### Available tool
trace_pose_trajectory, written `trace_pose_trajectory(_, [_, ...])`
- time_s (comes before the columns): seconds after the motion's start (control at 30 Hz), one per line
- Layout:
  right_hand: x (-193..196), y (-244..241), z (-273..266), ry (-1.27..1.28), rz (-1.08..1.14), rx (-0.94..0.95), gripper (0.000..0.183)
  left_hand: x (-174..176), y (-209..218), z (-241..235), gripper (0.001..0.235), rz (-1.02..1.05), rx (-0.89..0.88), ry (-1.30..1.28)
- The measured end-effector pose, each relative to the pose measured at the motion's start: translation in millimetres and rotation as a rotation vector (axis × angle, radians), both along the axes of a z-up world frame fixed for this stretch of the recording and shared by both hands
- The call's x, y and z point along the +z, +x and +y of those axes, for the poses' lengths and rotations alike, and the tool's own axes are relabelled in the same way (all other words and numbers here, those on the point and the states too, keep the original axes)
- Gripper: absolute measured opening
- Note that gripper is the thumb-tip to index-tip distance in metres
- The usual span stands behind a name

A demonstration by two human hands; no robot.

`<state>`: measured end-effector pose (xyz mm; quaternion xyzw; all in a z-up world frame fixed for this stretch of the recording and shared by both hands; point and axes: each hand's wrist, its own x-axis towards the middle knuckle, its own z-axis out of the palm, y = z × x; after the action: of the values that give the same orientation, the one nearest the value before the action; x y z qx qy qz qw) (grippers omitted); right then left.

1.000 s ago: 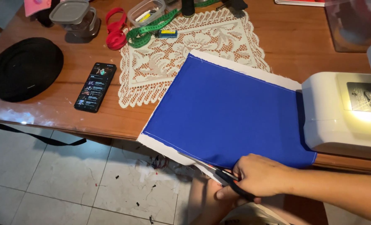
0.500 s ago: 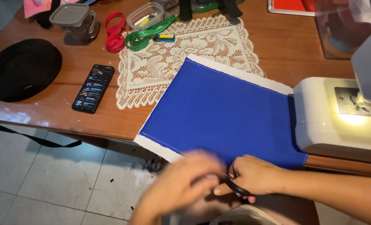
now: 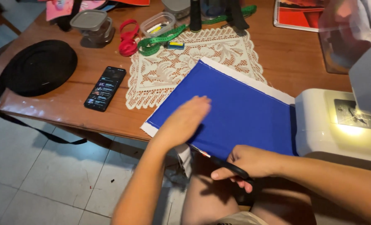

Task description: Cutting a rectangular piece of blue fabric with white borders using scissors on a wooden table.

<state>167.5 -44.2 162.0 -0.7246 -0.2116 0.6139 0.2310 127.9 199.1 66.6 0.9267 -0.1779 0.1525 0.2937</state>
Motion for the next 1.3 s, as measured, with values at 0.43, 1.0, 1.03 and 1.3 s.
trace_pose_trajectory(0.43, [8.1, -19.4, 0.4, -0.056, -0.098, 0.042, 0.059, -8.7, -128.2, -92.2, 0.02, 0.097, 0.894, -0.86])
trace_pose_trajectory(1.0, [26.8, -33.6, -2.7, -0.253, -0.354, 0.191, 0.051, 0.6, -119.2, -113.2, 0.024, 0.256, 0.926, -1.55])
trace_pose_trajectory(1.03, [27.5, -34.1, -2.7, -0.252, -0.353, 0.189, 0.051, 1.6, -119.2, -113.5, 0.024, 0.257, 0.926, -1.547])
trace_pose_trajectory(1.3, [20.2, -29.8, -2.5, -0.161, -0.252, 0.165, 0.06, -1.3, -119.3, -116.7, 0.022, 0.249, 0.94, -1.524])
